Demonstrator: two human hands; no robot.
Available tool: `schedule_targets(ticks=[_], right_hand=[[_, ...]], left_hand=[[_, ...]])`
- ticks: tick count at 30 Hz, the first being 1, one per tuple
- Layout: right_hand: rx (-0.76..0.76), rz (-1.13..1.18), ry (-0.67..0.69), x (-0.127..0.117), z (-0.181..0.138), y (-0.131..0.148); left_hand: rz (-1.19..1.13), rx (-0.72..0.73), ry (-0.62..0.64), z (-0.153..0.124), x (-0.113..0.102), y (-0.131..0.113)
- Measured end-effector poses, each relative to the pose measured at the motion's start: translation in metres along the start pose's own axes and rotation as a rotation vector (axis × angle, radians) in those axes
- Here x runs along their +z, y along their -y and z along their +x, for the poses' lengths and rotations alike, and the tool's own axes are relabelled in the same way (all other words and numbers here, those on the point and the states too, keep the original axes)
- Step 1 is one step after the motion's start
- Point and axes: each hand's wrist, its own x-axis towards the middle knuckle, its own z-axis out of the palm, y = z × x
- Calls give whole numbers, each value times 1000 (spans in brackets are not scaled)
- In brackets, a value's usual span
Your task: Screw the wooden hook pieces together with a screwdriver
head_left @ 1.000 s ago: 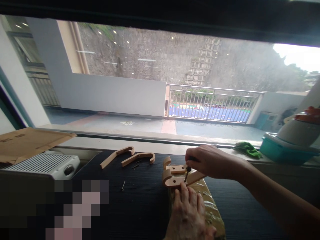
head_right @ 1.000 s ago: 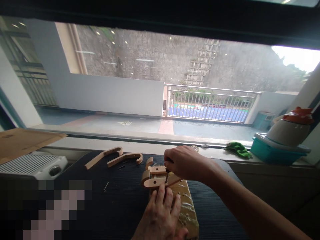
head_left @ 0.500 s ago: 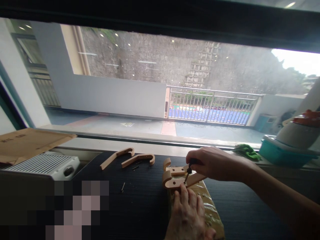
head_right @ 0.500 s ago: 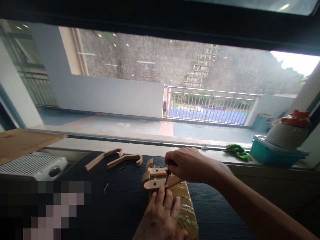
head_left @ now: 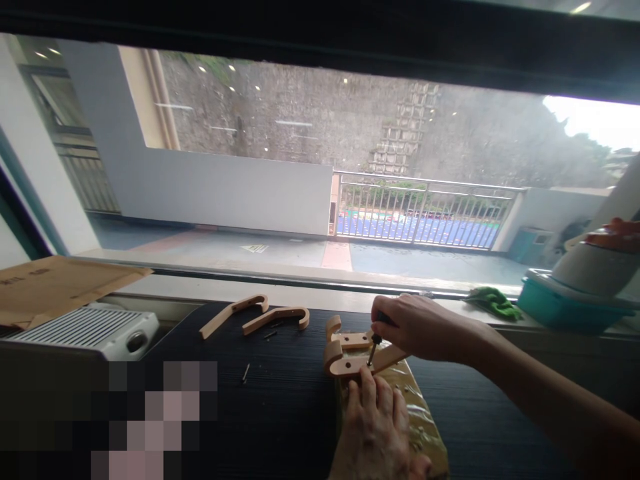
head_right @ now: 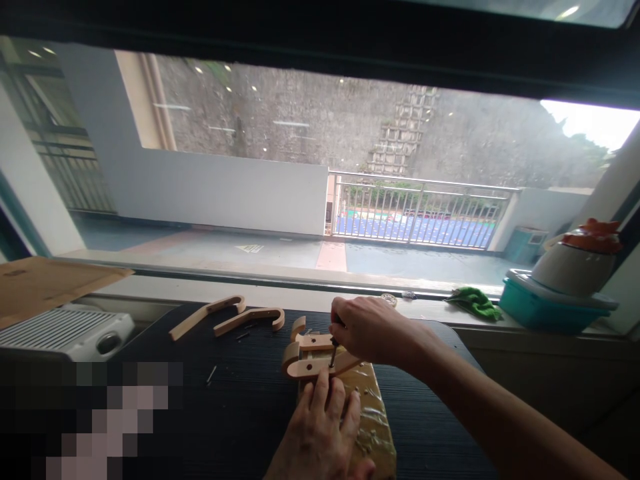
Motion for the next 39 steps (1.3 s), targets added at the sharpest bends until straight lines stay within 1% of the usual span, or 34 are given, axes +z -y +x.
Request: schedule_targets(ticks=[5,9,14,18,21,27,34,36,39], right_hand=[[-39,-7,6,-5,0,-2],[-72,-14,-4,-5,1,1],[-39,-6,4,-3,2,5],[-4,17,-15,0,1,5],[-23,17,-36,0,1,3],[-57,-6,-19,-8,2,4],[-72,9,-64,-1,7,5],[-62,39,-88,2,9,4],[-18,108,-122,7,10,2]], left_hand=[[13,10,-20,-2,2,-1],[2,22,-3,-3,3,0],[-19,7,57,1,-3,0],[-25,11,58,2,-5,1],[-28,5,69,1,-3,1],[-7,19,100,-3,1,0],[7,19,54,-3,0,1],[21,23,12,-2,1,1],[67,-5,-98,-1,6,-2]])
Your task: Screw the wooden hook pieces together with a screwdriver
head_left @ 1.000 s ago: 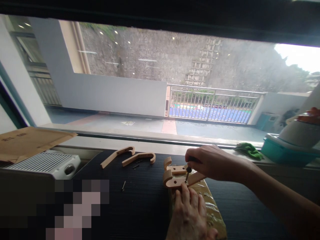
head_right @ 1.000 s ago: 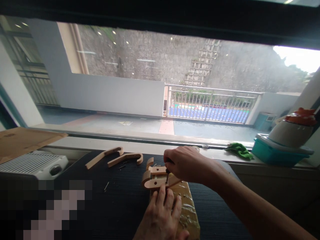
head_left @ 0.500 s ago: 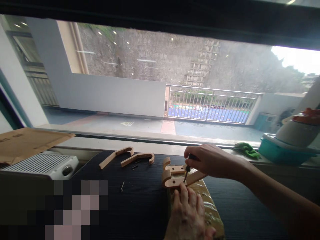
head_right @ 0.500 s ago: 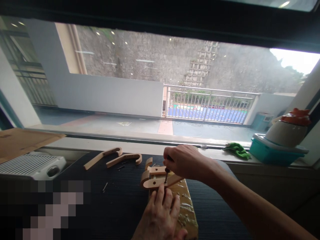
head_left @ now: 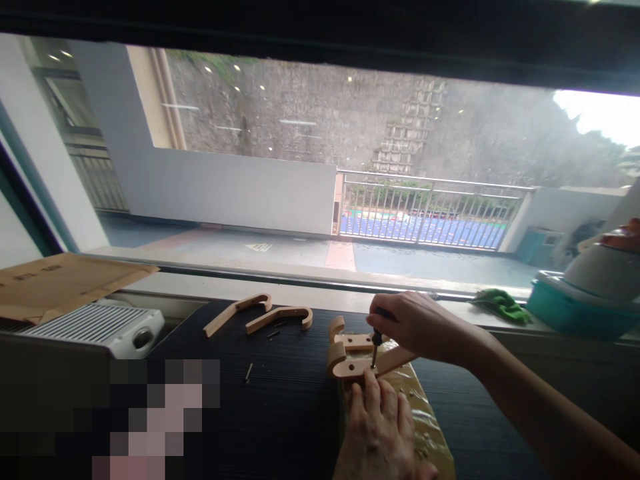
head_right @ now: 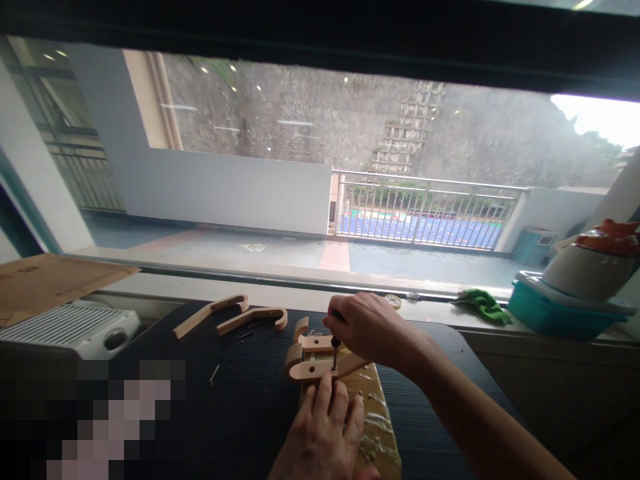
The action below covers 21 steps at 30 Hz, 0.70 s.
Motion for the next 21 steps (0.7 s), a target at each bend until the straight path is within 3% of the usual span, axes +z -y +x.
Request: schedule_targets(ticks=[4,10,14,21], right_hand=[[60,123,-45,8,-1,-11],[40,348,-102,26,-9,-19],[-15,431,-145,32,-14,-17],[-15,515,-161,37,-8,-25]], left_hand=[[128,-114,-144,2,10,-7],[236,-122,-343,2,37,-9],[224,-117,-361,1,44,-7],[222,-100,-264,5,18,-6]])
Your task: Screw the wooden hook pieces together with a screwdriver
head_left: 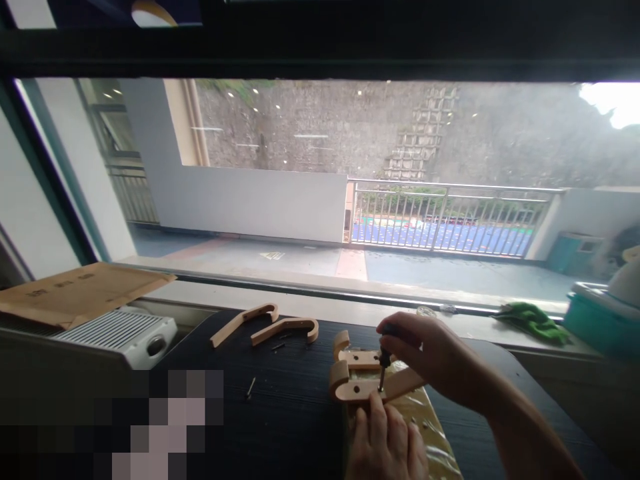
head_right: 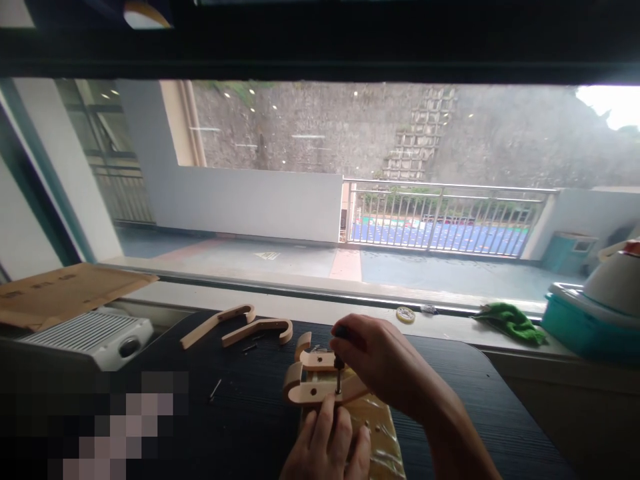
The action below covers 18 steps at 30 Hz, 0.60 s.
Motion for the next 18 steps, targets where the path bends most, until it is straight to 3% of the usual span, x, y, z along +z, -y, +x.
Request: schedule_targets(ticks=[8,18], right_hand=[[40,-24,-73,3,5,-11],[22,-28,-71,-1,-1,-9]], left_hand=[[-105,-51,138,1,-5,0],[-87,44,146,2,-13,5]])
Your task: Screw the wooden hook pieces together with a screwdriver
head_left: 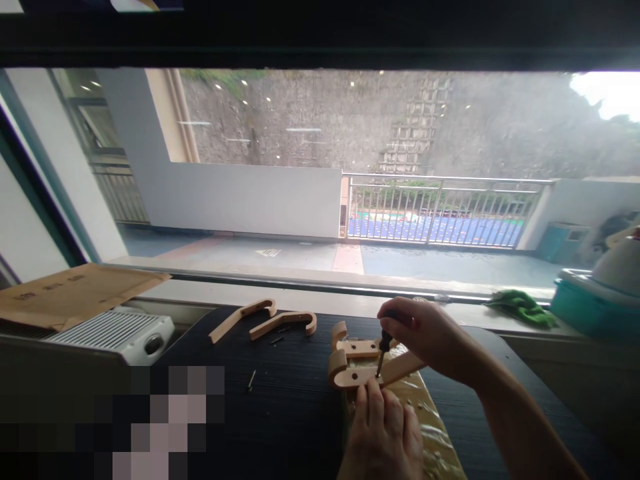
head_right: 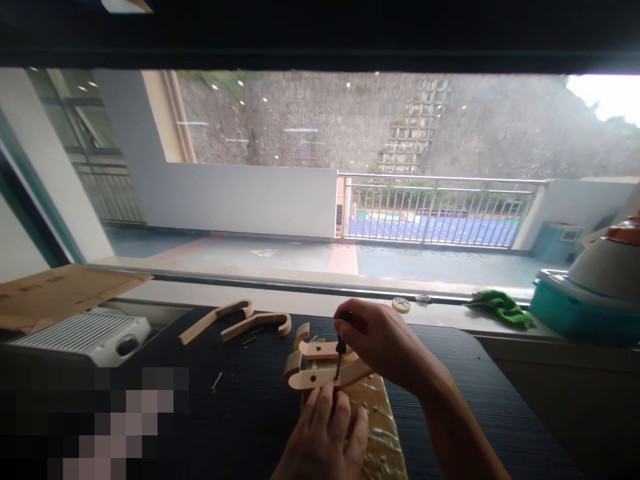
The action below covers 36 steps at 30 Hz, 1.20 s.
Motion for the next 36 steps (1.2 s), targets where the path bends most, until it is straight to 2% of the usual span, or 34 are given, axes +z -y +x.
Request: schedule_targets(ticks=[14,18,22,29,36], right_hand=[[-22,-56,-20,1,1,6],[-20,-143,-65,-2,-3,8],[-60,-167,-61,-3,-7,8],[-54,-118,-8,-2,-4,8],[-59,-170,-34,0,-1,7]], left_hand=[[-21,78,74,-2,1,3],[-5,82,30,-5,6,3],[-12,182,-33,-6,11,7],[-49,222,142,-6,4,10],[-73,224,174,-5,3,9]])
